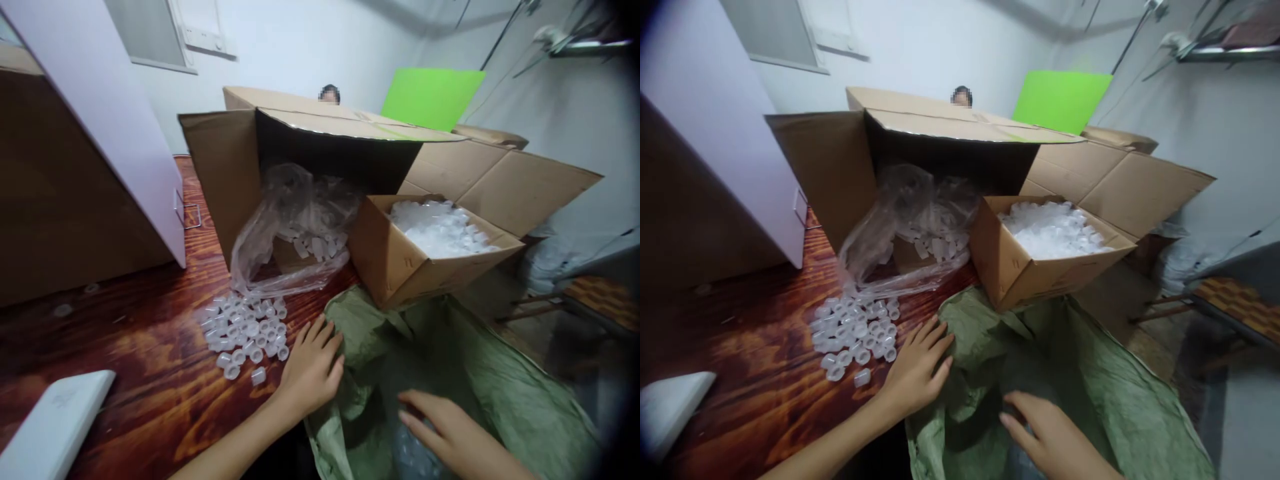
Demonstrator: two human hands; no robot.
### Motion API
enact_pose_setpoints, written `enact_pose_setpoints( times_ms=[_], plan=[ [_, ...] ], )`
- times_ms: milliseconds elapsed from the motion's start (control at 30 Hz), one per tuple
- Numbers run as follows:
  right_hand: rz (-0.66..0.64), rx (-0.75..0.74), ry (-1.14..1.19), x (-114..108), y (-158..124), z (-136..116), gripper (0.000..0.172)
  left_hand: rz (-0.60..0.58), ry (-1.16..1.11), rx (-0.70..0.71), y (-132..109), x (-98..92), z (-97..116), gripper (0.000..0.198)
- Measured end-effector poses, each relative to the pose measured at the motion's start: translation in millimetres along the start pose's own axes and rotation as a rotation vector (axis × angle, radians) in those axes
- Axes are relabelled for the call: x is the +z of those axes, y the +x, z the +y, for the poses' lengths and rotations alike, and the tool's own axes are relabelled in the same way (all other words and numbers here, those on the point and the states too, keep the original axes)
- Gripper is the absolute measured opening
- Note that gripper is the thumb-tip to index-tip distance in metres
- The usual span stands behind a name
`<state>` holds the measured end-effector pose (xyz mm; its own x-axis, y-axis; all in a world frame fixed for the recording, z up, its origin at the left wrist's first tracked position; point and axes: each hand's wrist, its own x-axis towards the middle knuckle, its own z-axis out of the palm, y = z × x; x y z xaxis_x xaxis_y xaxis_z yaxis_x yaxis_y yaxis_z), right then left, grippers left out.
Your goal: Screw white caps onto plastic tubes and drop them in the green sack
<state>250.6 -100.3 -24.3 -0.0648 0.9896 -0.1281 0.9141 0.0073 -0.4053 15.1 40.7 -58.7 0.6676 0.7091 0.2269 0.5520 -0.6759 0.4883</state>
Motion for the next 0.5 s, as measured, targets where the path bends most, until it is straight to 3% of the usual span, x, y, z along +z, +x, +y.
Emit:
enact_pose_setpoints(
  times_ms=[133, 267, 400, 500],
  plan=[
    [0.117, -0.153, 0.039, -21, 70, -58, 0.023, 0.04, -0.084, 0.02, -3, -2.4, 0, 0.033],
    [0.253, -0.297, 0.003, -31, 139, -105, 0.022, 0.063, -0.161, 0.026, -2, -2.0, -4, 0.041],
    [0.405, -0.254, -0.081, -37, 229, -119, 0.023, 0.115, -0.227, 0.01, 0, 6.3, -11, 0.029],
    [0.451, -0.132, -0.165, -35, 299, -111, 0.032, 0.153, -0.215, 0.036, 2, 27.5, -21, 0.031]
  ],
)
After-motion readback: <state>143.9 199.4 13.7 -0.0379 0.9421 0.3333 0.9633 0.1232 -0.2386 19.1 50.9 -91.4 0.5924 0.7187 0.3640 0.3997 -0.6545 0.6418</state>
